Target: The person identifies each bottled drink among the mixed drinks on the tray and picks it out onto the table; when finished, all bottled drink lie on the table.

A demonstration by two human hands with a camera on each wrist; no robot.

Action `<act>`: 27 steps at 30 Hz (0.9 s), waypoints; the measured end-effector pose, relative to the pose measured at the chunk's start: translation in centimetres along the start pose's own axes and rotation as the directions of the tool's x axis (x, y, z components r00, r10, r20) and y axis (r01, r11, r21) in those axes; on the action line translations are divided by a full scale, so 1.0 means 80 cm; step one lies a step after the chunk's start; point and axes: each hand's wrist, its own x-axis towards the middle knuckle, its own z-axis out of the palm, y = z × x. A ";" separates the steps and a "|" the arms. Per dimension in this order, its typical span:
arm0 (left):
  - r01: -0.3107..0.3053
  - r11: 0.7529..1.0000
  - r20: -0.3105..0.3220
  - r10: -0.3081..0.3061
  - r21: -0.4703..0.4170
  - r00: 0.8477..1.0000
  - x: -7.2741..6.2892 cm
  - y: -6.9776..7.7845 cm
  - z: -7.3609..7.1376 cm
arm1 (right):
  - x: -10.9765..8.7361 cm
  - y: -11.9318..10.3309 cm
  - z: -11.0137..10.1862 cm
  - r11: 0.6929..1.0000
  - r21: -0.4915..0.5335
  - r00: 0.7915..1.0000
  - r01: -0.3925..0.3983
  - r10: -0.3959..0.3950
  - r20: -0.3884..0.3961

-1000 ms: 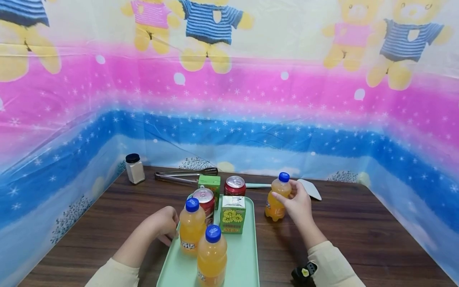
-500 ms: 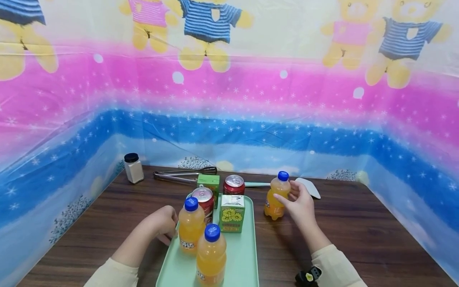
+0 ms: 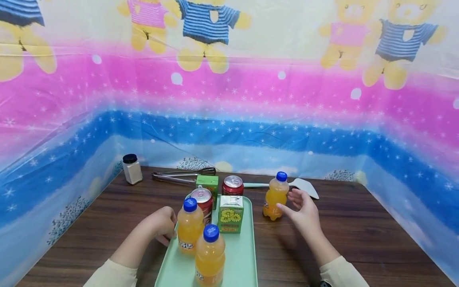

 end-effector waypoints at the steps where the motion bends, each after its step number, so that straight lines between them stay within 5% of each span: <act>1: -0.003 1.000 0.002 0.003 0.000 1.000 0.000 0.000 0.000 | -0.002 0.000 -0.001 1.000 0.003 1.000 0.001 -0.001 0.001; 13: -0.006 1.000 0.007 0.006 0.001 1.000 0.002 -0.002 -0.001 | -0.023 -0.011 -0.005 0.999 0.033 1.000 -0.007 0.007 0.028; 27: -0.012 1.000 0.009 0.012 0.003 1.000 0.000 -0.001 -0.001 | -0.050 -0.036 0.001 0.989 0.113 0.993 0.098 -0.105 0.055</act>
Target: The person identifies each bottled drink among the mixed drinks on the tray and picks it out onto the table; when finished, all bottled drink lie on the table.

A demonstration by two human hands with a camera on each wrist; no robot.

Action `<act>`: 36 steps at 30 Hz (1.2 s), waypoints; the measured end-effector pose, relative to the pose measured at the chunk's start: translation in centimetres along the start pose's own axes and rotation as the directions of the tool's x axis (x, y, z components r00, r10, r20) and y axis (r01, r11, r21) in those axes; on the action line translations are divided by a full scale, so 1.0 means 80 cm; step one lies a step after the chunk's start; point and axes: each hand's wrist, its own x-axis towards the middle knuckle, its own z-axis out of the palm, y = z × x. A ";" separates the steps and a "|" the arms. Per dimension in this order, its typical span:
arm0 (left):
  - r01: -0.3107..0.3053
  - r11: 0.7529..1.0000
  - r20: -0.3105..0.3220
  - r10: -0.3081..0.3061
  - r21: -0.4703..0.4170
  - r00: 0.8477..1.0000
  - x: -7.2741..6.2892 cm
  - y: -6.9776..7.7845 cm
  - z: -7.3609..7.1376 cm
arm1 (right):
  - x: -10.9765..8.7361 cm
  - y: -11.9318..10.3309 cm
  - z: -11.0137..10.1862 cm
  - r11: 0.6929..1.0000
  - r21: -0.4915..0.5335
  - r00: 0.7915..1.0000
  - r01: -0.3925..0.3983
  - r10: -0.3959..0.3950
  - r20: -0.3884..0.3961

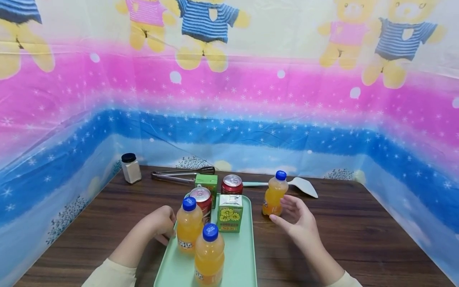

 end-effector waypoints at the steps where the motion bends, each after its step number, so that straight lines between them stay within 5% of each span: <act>1: -0.003 1.000 0.000 0.003 -0.001 1.000 0.000 0.000 0.000 | -0.002 -0.002 0.001 1.000 0.000 1.000 0.016 -0.016 0.002; 20: 0.002 1.000 -0.003 -0.002 -0.007 1.000 0.000 0.000 0.001 | -0.032 -0.038 0.014 0.979 0.139 0.983 0.151 -0.163 0.084; 36: 0.008 1.000 0.000 -0.008 -0.004 1.000 0.003 -0.001 0.001 | -0.044 -0.058 0.031 0.956 0.236 0.958 0.174 -0.220 0.183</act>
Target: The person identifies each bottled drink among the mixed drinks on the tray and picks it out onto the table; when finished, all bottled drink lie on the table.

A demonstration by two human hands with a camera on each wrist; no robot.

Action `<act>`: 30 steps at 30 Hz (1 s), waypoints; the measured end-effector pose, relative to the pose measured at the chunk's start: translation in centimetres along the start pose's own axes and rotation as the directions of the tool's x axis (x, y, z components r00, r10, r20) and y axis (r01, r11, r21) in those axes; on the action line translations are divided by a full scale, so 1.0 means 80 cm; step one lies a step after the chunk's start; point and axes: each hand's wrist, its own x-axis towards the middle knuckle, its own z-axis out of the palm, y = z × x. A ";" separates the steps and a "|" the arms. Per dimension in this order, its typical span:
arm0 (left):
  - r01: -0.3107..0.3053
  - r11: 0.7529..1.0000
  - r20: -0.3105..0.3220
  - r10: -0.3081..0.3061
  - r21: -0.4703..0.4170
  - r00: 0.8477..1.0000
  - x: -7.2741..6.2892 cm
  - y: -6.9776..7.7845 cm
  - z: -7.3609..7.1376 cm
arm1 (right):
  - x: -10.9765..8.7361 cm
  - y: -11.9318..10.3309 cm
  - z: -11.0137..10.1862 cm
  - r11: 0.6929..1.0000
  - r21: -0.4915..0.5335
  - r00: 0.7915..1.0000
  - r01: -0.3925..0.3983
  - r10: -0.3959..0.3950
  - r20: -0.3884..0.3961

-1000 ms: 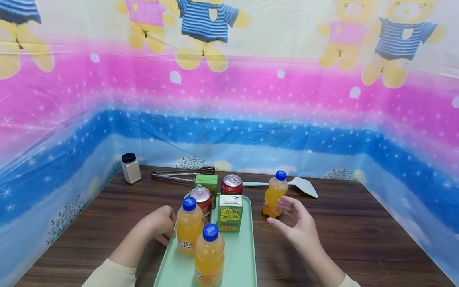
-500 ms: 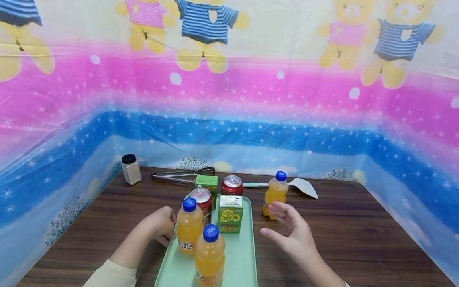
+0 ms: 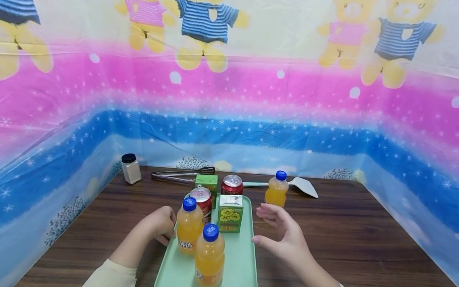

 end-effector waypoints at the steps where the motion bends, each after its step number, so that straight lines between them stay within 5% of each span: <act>1: 0.001 1.000 0.000 -0.001 -0.001 1.000 0.000 0.000 0.000 | 0.000 -0.001 0.002 1.000 0.010 1.000 -0.003 0.002 0.009; 7: 0.000 1.000 0.001 0.000 -0.006 1.000 0.000 0.000 0.001 | 0.003 -0.002 0.013 0.999 0.044 0.999 -0.018 0.016 0.052; 18: -0.006 1.000 -0.003 0.006 -0.001 1.000 -0.001 0.001 0.001 | 0.010 -0.001 0.032 0.995 0.080 0.991 0.065 -0.074 0.112; 30: 0.003 1.000 0.007 -0.003 0.011 1.000 -0.001 0.002 -0.001 | 0.013 -0.004 0.050 0.992 0.128 0.983 -0.021 -0.003 0.182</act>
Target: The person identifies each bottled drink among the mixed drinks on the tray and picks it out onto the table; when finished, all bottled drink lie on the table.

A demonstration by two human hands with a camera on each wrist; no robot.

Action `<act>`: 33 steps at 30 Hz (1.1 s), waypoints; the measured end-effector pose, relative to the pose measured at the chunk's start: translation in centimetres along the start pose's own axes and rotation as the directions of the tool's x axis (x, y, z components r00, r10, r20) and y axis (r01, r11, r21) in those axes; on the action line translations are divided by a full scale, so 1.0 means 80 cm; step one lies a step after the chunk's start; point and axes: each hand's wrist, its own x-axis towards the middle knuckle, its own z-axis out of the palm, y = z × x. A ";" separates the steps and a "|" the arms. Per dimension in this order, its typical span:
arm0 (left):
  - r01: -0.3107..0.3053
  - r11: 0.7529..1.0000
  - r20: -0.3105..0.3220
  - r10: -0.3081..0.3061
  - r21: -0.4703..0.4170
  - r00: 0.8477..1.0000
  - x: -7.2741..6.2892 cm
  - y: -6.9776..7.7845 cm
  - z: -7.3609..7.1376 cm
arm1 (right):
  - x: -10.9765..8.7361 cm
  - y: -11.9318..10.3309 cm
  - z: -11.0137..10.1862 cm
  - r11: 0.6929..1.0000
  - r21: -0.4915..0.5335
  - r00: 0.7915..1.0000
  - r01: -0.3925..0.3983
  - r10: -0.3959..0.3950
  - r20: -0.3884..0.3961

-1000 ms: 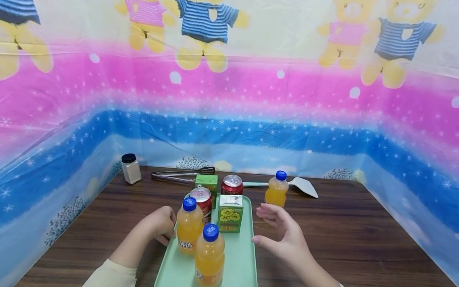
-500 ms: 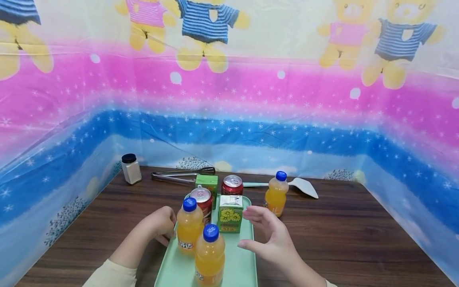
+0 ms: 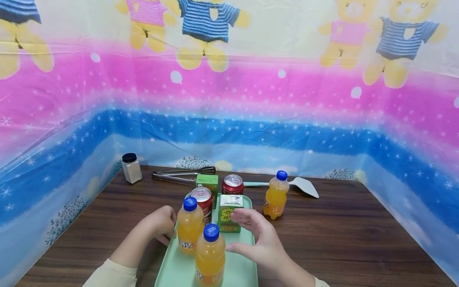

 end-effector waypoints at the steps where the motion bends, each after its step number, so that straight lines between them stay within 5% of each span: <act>1: -0.001 1.000 0.002 0.001 0.001 1.000 0.000 0.000 0.000 | 0.000 0.000 0.002 1.000 0.002 1.000 -0.012 0.012 0.003; 33: 0.007 1.000 -0.012 -0.007 -0.013 1.000 -0.003 0.001 0.001 | 0.001 0.004 0.033 0.975 0.003 0.962 -0.222 0.219 0.161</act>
